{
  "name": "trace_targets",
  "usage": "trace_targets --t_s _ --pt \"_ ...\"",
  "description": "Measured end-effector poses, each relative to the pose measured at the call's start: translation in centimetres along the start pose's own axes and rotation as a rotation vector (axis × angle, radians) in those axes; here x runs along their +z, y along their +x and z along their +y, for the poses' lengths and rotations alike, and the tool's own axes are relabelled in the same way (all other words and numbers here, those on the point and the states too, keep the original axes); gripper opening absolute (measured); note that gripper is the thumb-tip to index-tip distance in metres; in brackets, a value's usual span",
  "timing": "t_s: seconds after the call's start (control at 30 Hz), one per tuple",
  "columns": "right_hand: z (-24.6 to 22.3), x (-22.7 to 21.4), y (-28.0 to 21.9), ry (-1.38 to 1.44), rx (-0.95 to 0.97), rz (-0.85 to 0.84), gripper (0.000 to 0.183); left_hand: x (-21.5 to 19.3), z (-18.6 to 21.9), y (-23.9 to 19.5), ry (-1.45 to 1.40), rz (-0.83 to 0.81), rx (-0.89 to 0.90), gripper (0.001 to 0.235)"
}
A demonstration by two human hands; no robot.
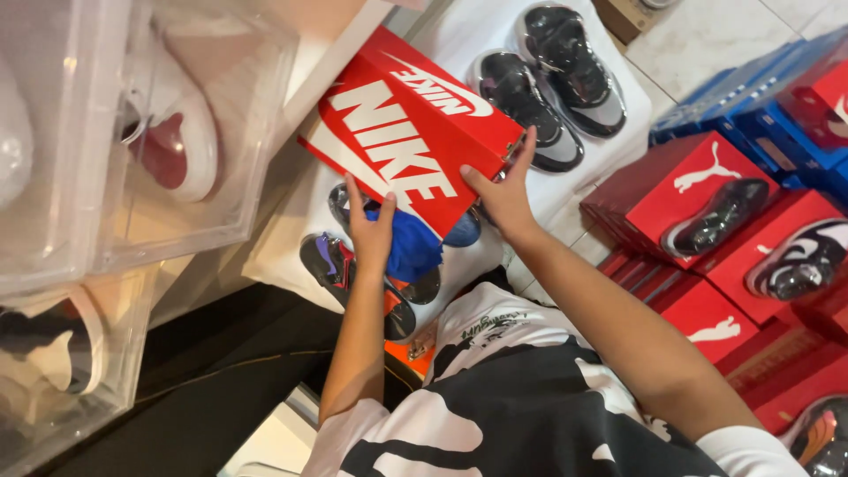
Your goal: Wiping down shoe boxes with a cloth and organizing them in a warehouse.
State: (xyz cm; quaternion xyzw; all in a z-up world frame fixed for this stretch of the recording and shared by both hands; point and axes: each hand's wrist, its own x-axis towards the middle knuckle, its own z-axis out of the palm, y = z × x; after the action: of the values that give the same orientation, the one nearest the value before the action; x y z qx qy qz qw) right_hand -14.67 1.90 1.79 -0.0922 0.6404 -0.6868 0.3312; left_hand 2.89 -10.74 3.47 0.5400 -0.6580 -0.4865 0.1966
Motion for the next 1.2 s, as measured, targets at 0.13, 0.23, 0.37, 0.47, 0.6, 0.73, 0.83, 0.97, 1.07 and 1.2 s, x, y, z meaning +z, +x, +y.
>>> trace_targets --t_s 0.13,0.23,0.37,0.47,0.6,0.73,0.83,0.97,1.07,1.2 --pt "-1.4 0.7 -0.6 -0.027 -0.002 -0.034 0.136 -0.5 -1.4 -0.4 -0.051 0.101 0.063 0.076" --pt "-1.5 0.4 -0.2 -0.071 0.013 -0.043 0.135 -0.8 -1.9 -0.2 -0.049 0.258 0.211 0.055" --pt "-0.2 -1.6 0.5 -0.157 -0.008 -0.044 0.129 -1.5 -1.4 0.4 0.262 0.355 0.563 0.043" --pt "-2.2 -4.1 -0.5 -0.175 -0.044 0.0 0.116 -2.2 1.5 -0.2 0.405 0.327 0.718 0.032" --pt "-4.3 -10.9 -4.2 -0.131 -0.273 -0.074 0.095 -0.5 11.7 -4.2 0.169 0.094 0.969 0.011" --pt "-8.4 -16.6 -10.4 -0.116 -0.487 -0.079 0.099 10.7 16.0 -10.1 -0.169 -0.2 1.012 0.013" --pt "-6.5 -22.1 -16.0 -0.305 -0.634 0.084 0.115 19.9 17.6 -17.3 -0.387 -0.62 0.912 0.013" --pt "-1.1 -30.0 -22.3 -0.254 -0.496 0.662 0.09 30.3 14.9 -26.6 -0.389 -1.173 0.665 0.027" --pt "2.6 -35.7 -27.0 -0.207 -0.289 0.978 0.061 36.1 10.9 -32.0 -0.194 -1.413 0.445 0.035" --pt "8.4 -41.6 -29.8 -0.098 -0.173 1.243 0.051 42.4 3.2 -36.0 0.116 -1.501 0.219 0.032"
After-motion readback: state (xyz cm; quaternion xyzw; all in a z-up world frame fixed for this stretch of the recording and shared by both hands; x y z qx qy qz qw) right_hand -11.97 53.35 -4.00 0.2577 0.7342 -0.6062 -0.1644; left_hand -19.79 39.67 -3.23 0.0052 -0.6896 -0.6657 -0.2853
